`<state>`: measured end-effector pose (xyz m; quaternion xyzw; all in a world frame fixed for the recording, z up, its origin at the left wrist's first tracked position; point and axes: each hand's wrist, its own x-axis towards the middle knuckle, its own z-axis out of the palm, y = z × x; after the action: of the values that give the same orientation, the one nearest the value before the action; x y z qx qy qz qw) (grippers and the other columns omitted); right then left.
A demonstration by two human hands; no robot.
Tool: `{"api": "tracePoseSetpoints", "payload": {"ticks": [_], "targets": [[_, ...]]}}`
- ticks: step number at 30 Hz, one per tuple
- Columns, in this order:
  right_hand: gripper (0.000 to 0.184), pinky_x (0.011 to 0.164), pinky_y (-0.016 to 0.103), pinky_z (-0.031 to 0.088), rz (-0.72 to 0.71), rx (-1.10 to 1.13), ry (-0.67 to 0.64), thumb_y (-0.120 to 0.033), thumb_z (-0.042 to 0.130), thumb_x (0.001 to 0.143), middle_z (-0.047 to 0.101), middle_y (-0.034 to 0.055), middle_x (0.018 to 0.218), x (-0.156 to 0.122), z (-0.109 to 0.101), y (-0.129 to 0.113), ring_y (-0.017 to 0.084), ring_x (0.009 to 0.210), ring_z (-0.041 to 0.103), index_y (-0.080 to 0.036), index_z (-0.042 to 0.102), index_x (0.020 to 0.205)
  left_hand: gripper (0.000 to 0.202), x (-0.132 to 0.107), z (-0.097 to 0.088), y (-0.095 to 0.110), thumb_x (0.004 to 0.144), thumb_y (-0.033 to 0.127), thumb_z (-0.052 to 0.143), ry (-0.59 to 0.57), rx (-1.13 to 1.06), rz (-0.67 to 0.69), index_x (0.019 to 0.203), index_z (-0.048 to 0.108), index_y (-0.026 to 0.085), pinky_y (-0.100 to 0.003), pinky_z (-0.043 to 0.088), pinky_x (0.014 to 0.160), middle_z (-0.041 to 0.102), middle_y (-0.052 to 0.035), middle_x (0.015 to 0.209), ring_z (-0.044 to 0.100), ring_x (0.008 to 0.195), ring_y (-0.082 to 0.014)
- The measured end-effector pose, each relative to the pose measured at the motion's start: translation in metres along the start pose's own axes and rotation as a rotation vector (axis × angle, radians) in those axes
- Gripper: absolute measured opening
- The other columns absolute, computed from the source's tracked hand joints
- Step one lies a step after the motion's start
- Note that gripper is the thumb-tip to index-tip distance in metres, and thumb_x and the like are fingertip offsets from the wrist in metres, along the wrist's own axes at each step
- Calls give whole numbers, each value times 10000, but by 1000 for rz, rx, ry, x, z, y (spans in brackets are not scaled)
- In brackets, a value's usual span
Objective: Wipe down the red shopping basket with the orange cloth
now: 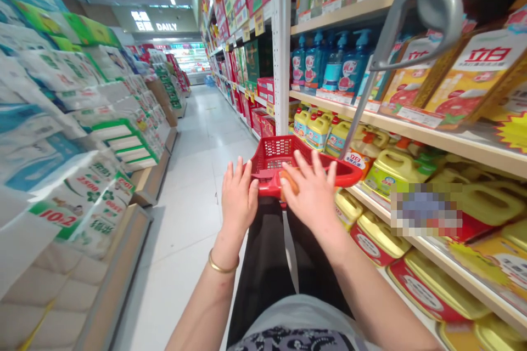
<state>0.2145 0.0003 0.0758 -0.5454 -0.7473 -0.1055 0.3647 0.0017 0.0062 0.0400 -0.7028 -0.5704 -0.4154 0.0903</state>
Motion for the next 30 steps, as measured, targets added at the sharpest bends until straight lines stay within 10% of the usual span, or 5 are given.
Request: {"api": "tracePoseSetpoints", "payload": {"ticks": [5, 13, 23, 30], "targets": [[410, 1316, 730, 143, -101, 103, -42, -483, 562, 1074, 570, 35, 1633, 7, 6, -26, 366, 1586, 405, -333, 719, 1422, 564, 0, 1, -4, 1134, 449, 326, -11, 29, 9, 1643, 472, 254, -664, 274, 1314, 397, -135, 1742, 234, 1673, -350], [427, 1243, 856, 21, 279, -27, 81, -483, 454, 1109, 520, 50, 1672, -9, -16, 76, 420, 1606, 352, -349, 730, 1404, 567, -1, 3, 1, 1126, 459, 359, -9, 25, -13, 1642, 475, 254, -660, 269, 1319, 378, -116, 1754, 238, 1669, -367], [403, 1314, 734, 144, -79, 87, -49, -488, 585, 1058, 618, 40, 1587, 11, 7, -25, 367, 1526, 490, -330, 738, 1395, 561, -1, 0, 1, 1125, 445, 362, -41, 80, -19, 1641, 475, 254, -696, 263, 1304, 380, -133, 1750, 254, 1663, -377], [404, 1259, 833, 23, 226, 10, 32, -475, 483, 1101, 578, 47, 1623, -4, -13, 56, 393, 1581, 409, -350, 746, 1380, 563, -2, 2, 2, 1122, 453, 378, -24, 65, -24, 1628, 496, 237, -681, 275, 1306, 378, -139, 1749, 288, 1651, -383]]}}
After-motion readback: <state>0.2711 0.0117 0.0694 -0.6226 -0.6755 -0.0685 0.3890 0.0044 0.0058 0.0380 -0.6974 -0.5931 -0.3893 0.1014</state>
